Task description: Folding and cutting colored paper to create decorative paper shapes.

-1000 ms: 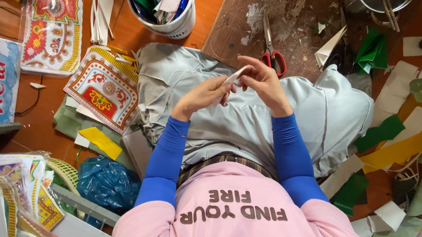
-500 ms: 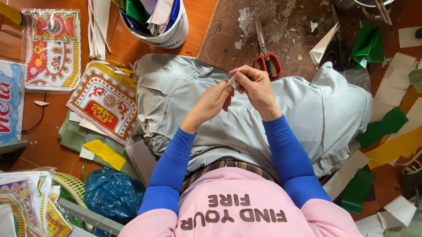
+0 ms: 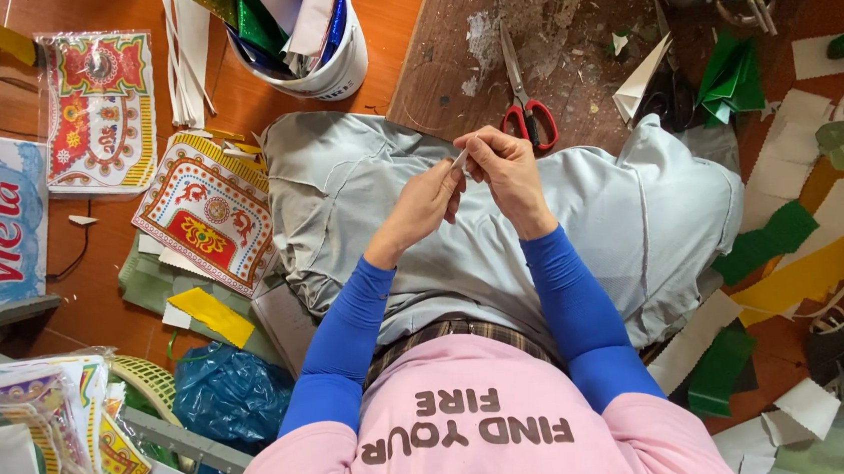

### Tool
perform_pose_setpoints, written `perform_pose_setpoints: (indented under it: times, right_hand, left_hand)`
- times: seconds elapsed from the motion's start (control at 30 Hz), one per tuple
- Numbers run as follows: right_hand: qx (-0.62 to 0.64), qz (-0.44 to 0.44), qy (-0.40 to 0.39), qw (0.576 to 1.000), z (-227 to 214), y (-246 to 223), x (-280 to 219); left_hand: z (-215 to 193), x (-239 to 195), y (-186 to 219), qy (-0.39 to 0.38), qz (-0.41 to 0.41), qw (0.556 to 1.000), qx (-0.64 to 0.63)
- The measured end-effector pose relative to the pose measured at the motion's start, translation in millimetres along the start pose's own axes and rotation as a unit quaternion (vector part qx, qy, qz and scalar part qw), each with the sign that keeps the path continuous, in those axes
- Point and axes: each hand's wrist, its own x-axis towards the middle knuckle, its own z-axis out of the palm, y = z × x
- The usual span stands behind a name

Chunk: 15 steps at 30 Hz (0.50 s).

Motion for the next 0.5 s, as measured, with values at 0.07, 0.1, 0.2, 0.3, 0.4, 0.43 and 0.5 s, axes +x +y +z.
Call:
perform_pose_setpoints:
  times: [0.07, 0.1, 0.2, 0.3, 0.4, 0.43, 0.5]
  right_hand:
    - [-0.005, -0.006, 0.006, 1.000, 0.9, 2.2, -0.2]
    - [-0.010, -0.012, 0.012, 1.000, 1.1, 3.5, -1.3]
    - [0.033, 0.003, 0.039, 0.999, 4.0, -2.9, -0.3]
    - [0.040, 0.032, 0.067, 0.996, 4.8, -24.3, 7.2]
    - [-0.085, 0.060, 0.032, 0.994, 3.7, -6.7, 3.5]
    - [-0.084, 0.056, 0.037, 0.994, 3.0, 1.5, 3.2]
    - [-0.139, 0.054, -0.024, 0.989, 2.5, 18.1, 3.3]
  left_hand:
    - [2.8, -0.5, -1.2, 0.006, -0.010, 1.000, 0.003]
    - [4.4, -0.9, -1.9, 0.010, -0.021, 1.000, 0.007]
    - [6.5, -3.0, -9.3, 0.012, -0.031, 0.999, 0.023]
    - [0.6, -5.3, -39.8, 0.018, -0.031, 0.999, 0.004]
    - [-1.4, -5.1, -13.4, 0.043, -0.066, 0.997, -0.011]
    - [-3.2, -3.1, -20.0, 0.038, -0.064, 0.997, -0.010]
    - [-7.4, 0.5, -32.9, 0.063, -0.039, 0.996, 0.055]
